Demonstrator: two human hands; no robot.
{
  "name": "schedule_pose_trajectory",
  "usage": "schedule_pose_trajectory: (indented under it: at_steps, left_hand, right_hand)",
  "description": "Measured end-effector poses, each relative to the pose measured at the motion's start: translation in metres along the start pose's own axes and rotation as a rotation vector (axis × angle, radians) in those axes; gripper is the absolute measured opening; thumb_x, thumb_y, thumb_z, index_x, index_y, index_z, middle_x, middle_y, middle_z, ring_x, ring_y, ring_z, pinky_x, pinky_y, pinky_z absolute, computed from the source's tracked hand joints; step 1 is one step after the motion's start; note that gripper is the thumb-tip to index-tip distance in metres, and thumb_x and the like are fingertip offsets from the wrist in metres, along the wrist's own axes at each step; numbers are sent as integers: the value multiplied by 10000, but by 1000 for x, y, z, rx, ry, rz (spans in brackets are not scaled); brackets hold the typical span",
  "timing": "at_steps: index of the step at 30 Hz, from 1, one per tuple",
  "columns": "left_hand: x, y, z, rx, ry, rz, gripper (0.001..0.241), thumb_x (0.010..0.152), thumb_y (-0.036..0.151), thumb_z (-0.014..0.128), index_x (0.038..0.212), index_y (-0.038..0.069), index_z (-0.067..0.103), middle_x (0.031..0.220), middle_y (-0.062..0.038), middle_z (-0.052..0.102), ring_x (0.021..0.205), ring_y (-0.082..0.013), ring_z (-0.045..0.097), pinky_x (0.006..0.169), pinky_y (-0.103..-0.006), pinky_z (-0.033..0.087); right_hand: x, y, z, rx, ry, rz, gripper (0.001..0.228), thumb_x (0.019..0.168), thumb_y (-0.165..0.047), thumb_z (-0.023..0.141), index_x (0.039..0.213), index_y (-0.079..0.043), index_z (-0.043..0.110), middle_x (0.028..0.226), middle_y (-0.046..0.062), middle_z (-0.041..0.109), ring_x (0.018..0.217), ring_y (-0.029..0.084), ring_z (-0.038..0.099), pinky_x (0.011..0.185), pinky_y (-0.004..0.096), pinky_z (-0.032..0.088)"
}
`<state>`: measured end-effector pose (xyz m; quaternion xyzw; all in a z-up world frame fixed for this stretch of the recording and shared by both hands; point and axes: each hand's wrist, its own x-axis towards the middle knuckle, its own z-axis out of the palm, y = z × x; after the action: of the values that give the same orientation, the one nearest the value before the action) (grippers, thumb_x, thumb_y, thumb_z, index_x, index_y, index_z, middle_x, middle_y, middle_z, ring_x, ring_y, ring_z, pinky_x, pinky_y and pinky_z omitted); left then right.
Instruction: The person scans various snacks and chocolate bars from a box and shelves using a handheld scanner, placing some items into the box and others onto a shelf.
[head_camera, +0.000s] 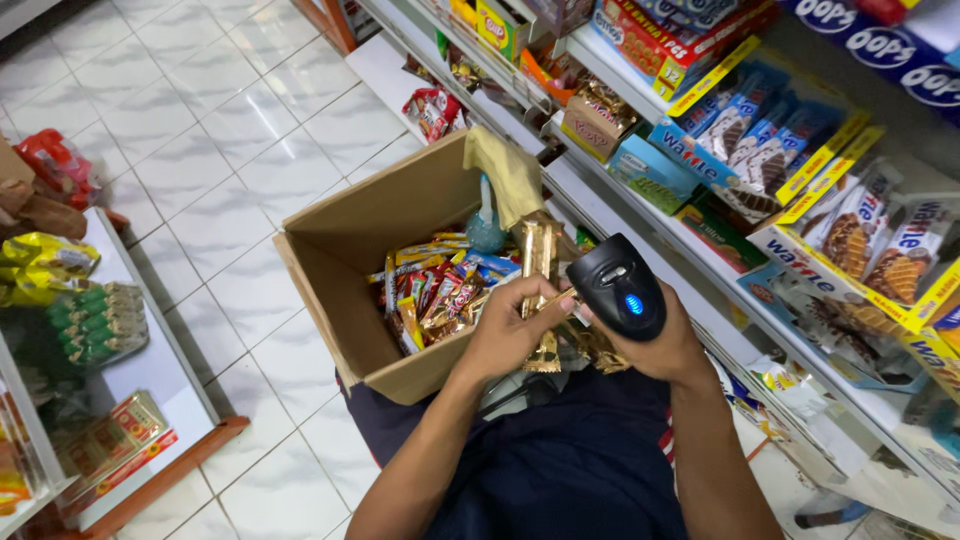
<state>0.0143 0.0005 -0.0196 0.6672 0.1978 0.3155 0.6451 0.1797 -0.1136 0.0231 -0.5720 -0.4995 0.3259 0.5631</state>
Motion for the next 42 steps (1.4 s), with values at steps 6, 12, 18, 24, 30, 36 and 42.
schedule_pose_trajectory:
  at_steps: [6,12,18,24,30,36,42]
  left_hand:
    - [9,-24,10,-218,361,-338,259,1035,185,715,878,-1,627,841,-96,628,668,-176,404,589,-346,308]
    - [21,-37,27,-463,466,-12,171,1006,143,644,876,34,623,1185,-141,723,1092,-182,654,990,-340,497]
    - [18,-37,34,-393,447,42,191,1017,141,633,867,36,584,1198,-141,696,1155,-224,673,1003,-352,497]
    - [18,-38,36,-334,442,73,201,1019,134,631,853,35,573,1197,-137,685,1158,-233,680,979,-349,497]
    - [2,-15,46,36,362,207,116,995,109,666,927,19,638,1196,-150,710,1131,-250,656,1013,-369,483]
    - [-12,22,76,308,109,448,113,906,86,782,1006,57,738,1197,-155,713,1104,-324,693,1002,-391,522]
    - [-3,45,105,179,-257,588,252,856,100,793,1092,41,728,1247,-225,656,1197,-395,616,1053,-440,485]
  right_hand:
    - [-20,-14,-5,-451,303,96,451,788,-178,854,1157,7,672,981,58,742,858,154,721,794,295,556]
    - [-54,5,23,142,216,287,258,867,-133,758,1074,-10,665,882,69,707,718,147,678,662,310,586]
    - [-68,18,36,302,191,208,176,924,-73,689,1068,16,639,865,75,664,678,137,655,578,308,579]
    - [-66,13,35,321,175,255,164,916,-67,691,1052,12,641,842,73,642,649,139,641,552,310,565]
    - [-60,29,26,328,419,261,325,902,-80,679,1214,3,642,1034,96,730,824,149,713,636,300,559]
    - [-74,64,-1,587,621,115,441,955,-71,709,1376,-5,595,1261,62,658,1151,152,624,996,316,505]
    - [-120,61,-41,728,653,116,595,826,31,696,1401,-44,564,1296,72,658,1182,213,623,1018,383,501]
